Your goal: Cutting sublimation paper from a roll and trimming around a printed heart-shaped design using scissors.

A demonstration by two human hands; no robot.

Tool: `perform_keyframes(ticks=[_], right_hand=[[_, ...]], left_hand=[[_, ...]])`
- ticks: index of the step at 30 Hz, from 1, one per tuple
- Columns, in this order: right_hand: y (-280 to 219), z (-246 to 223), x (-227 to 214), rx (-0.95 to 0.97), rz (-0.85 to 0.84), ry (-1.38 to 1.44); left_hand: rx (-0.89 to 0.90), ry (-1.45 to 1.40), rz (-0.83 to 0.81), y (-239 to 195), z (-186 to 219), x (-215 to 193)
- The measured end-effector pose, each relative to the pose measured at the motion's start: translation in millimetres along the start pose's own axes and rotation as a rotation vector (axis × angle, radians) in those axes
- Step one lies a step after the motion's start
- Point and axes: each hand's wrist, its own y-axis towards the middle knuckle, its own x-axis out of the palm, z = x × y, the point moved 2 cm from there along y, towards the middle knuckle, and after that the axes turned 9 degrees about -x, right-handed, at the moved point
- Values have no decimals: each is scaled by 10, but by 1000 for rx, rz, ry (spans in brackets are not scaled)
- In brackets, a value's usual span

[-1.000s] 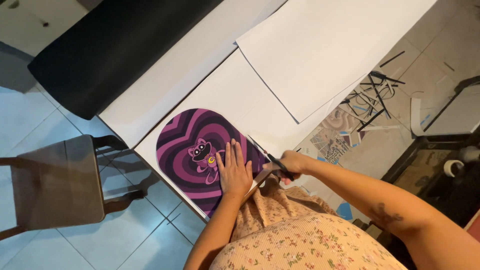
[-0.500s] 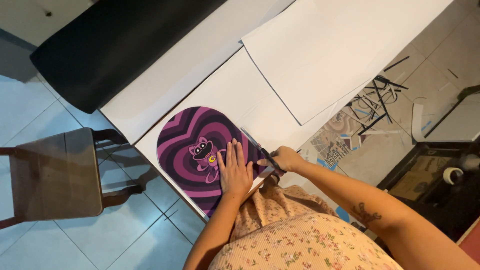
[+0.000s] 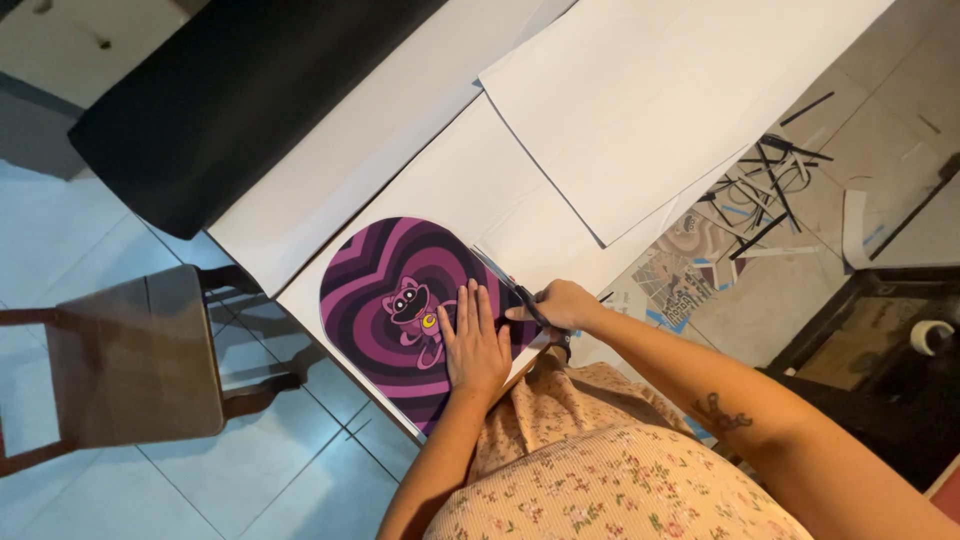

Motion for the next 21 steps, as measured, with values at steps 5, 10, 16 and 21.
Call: perform_keyframes(ticks=[5, 10, 16, 21], right_hand=[[68, 99, 42, -23, 27, -14], [34, -76, -2, -45, 9, 7], [146, -106, -4, -38, 43, 70], [211, -78, 57, -44, 62, 16]], left_hand=[[9, 16, 12, -7, -14, 35], [25, 29, 7, -20, -19, 25], [37, 30, 32, -8, -13, 21], [45, 22, 62, -9, -19, 24]])
